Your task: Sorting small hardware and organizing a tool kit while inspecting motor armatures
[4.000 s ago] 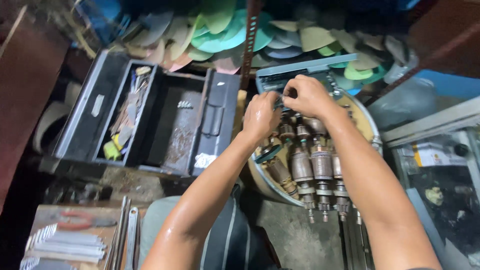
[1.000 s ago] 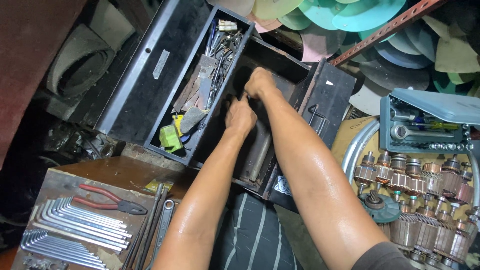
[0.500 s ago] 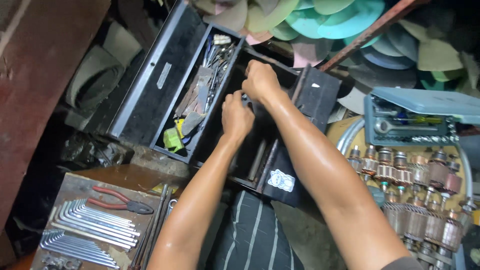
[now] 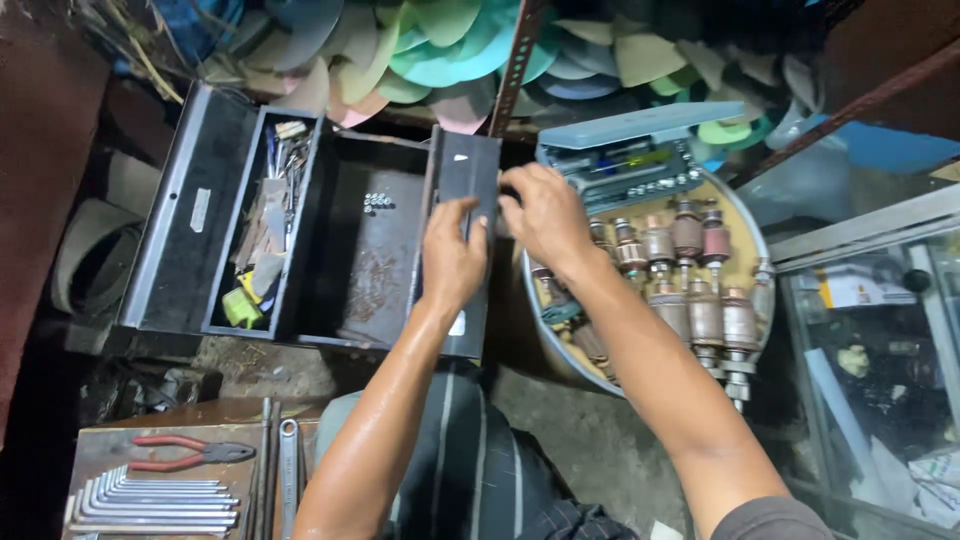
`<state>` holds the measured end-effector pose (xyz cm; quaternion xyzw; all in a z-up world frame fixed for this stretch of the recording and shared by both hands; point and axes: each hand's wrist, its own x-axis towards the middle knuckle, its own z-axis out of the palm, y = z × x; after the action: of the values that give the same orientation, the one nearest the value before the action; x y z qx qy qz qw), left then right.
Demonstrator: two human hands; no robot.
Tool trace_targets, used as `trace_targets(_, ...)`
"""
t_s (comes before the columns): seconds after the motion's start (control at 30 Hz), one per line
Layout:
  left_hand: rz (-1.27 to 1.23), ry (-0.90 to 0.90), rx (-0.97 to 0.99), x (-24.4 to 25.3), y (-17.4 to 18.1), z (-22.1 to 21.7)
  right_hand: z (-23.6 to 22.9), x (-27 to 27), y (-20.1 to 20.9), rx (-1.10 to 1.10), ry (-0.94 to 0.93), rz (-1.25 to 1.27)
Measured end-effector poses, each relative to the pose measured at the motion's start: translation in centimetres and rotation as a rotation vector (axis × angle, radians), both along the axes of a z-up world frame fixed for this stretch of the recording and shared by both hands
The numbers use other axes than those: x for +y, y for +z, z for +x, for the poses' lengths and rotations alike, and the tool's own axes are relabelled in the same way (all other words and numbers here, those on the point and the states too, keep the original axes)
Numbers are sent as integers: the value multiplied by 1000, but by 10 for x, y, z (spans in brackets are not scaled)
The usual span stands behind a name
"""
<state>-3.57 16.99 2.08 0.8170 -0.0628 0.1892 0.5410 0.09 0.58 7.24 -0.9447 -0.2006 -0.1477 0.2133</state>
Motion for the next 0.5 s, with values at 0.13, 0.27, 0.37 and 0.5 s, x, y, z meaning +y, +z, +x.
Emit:
trace_targets(0.13,55,-56,68,-52,-6,-13,-8,-86,-17,38,-117,-22)
trace_targets(0.27,170,-101,87,-97,4,-21,-3,-150,-37,110,-282,-169)
trace_targets(0.37,218,-117,20,-125,7,-19,8,-178,-51,157,-342,-203)
trace_targets(0.5,319,-125,18,-152,3,-11,14,-189,-50,208,-357,-207)
